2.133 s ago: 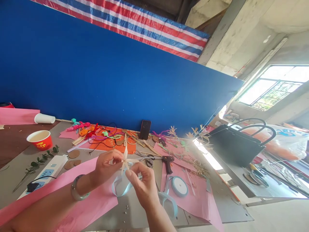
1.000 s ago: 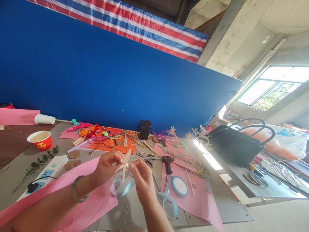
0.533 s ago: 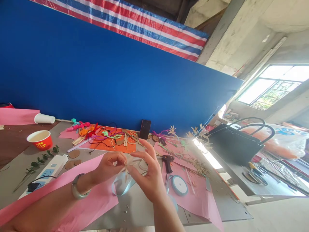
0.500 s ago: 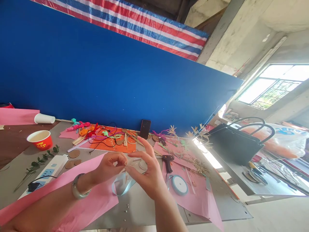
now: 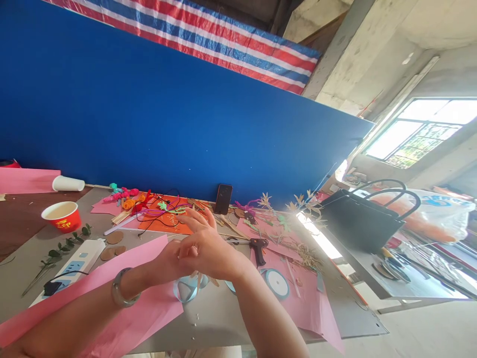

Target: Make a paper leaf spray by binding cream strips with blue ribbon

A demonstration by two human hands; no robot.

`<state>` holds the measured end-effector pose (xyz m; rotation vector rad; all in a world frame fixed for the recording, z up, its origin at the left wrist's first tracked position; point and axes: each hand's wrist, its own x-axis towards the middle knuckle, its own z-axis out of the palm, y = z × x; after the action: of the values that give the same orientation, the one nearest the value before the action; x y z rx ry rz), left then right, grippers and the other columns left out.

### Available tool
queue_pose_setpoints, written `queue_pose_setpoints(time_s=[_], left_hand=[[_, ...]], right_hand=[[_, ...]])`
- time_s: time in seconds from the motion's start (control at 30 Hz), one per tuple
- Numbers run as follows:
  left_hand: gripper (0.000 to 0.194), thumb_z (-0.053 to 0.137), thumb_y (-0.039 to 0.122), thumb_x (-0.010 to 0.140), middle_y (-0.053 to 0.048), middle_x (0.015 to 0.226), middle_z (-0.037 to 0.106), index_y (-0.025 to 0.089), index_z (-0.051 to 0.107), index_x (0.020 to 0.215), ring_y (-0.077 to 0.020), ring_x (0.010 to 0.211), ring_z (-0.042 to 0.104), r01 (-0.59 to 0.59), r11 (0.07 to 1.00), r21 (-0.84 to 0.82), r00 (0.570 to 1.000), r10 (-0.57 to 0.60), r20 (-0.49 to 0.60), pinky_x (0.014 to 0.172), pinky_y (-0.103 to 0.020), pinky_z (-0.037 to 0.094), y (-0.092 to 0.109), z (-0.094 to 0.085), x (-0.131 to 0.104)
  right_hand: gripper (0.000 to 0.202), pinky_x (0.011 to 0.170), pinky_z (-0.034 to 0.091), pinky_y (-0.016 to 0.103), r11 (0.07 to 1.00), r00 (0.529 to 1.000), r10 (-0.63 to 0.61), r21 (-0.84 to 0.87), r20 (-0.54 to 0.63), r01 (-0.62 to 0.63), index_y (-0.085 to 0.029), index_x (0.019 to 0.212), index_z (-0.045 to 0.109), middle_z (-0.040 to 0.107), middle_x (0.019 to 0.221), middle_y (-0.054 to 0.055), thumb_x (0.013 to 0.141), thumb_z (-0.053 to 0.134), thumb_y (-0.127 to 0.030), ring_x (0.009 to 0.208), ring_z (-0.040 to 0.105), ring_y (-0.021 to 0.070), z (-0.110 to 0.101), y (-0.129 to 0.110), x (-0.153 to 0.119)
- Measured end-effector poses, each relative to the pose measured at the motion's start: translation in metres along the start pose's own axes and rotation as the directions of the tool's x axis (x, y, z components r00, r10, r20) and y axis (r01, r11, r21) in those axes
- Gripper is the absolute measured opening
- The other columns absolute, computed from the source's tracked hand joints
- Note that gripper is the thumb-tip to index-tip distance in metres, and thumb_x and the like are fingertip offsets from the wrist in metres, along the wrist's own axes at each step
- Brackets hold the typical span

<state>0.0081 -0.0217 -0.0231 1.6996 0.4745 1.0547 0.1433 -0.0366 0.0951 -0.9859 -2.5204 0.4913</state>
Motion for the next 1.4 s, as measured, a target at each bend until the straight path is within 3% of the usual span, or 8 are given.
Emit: queue_pose_setpoints(time_s=[0.1,0.23,0.4,0.53,0.8,0.9,1.07,1.4], left_hand=[[0.012,0.065,0.016,0.071,0.0,0.058,0.057,0.015,0.057,0.062,-0.0125,0.057,0.053,-0.039,0.999,-0.02,0.999,0.039,-0.025,0.05,-0.023,0.042,-0.003,0.0,0.001],[0.018,0.067,0.022,0.071,0.002,0.055,0.052,0.016,0.055,0.06,-0.0091,0.052,0.045,-0.081,0.995,0.059,0.992,0.086,-0.093,0.049,-0.022,0.038,0.007,-0.001,0.003],[0.019,0.069,0.026,0.072,-0.001,0.063,0.058,0.015,0.057,0.062,-0.0076,0.053,0.045,-0.085,0.996,0.022,0.971,0.087,-0.221,0.05,-0.02,0.036,0.01,-0.003,0.004],[0.021,0.072,0.029,0.071,0.0,0.062,0.056,0.014,0.058,0.066,-0.0074,0.054,0.045,-0.022,0.991,-0.134,0.959,-0.017,-0.284,0.05,-0.019,0.036,-0.001,-0.004,0.005],[0.027,0.079,0.026,0.064,0.002,0.061,0.058,0.013,0.056,0.066,-0.0076,0.055,0.052,0.098,0.904,-0.417,0.947,-0.213,-0.24,0.054,-0.02,0.041,0.007,-0.005,0.012],[0.027,0.078,0.029,0.064,0.0,0.061,0.061,0.013,0.056,0.067,-0.0097,0.055,0.056,0.135,0.896,-0.424,0.944,-0.246,-0.22,0.054,-0.022,0.043,0.009,-0.004,0.012],[0.031,0.081,0.031,0.06,0.003,0.059,0.057,0.013,0.056,0.066,-0.0087,0.055,0.052,0.156,0.917,-0.368,0.93,-0.262,-0.258,0.054,-0.021,0.041,0.005,-0.005,0.013],[0.037,0.079,0.04,0.06,0.002,0.058,0.054,0.013,0.057,0.069,-0.0083,0.055,0.047,0.243,0.912,-0.332,0.924,-0.322,-0.209,0.052,-0.021,0.034,0.006,-0.008,0.015]], right_hand=[[0.013,0.112,0.006,0.058,1.0,0.998,0.016,0.016,-0.055,-0.015,-0.027,0.066,0.071,0.052,0.135,-0.002,0.068,0.073,-0.014,0.134,0.033,0.0292,-0.001,-0.003,-0.001],[0.016,0.109,0.019,0.057,0.992,0.944,0.09,0.115,-0.316,-0.057,-0.028,0.089,0.07,0.058,0.128,0.004,0.073,0.072,-0.026,0.128,0.041,0.029,-0.003,-0.008,-0.016],[0.024,0.101,0.037,0.049,0.951,0.742,0.212,0.309,-0.636,-0.007,-0.025,0.103,0.063,0.062,0.119,0.008,0.08,0.066,-0.026,0.118,0.051,0.0266,0.003,0.003,-0.042],[0.023,0.096,0.041,0.045,0.92,0.587,0.356,0.383,-0.727,-0.084,-0.021,0.105,0.062,0.067,0.108,0.009,0.084,0.062,-0.03,0.108,0.057,0.0252,0.019,0.025,-0.056],[0.042,0.087,0.048,0.038,0.747,0.813,0.488,0.633,-0.318,-0.202,-0.021,0.11,0.058,0.067,0.106,0.008,0.072,0.073,-0.03,0.098,0.063,0.0237,0.06,0.029,-0.06],[0.048,0.08,0.05,0.035,0.684,0.793,0.532,0.703,-0.298,-0.195,-0.022,0.116,0.049,0.068,0.099,0.006,0.073,0.07,-0.025,0.09,0.064,0.0203,0.073,0.023,-0.052],[0.014,0.047,0.038,0.021,0.617,0.732,0.591,0.774,-0.338,-0.141,-0.02,0.096,0.05,0.05,0.057,-0.006,0.083,0.051,-0.025,0.048,0.047,0.0096,0.081,0.026,-0.041],[0.019,0.054,0.038,0.023,0.826,0.742,0.51,0.489,-0.435,-0.281,-0.018,0.07,0.057,0.052,0.073,0.002,0.081,0.06,-0.033,0.063,0.047,0.0131,0.07,0.031,-0.044]])
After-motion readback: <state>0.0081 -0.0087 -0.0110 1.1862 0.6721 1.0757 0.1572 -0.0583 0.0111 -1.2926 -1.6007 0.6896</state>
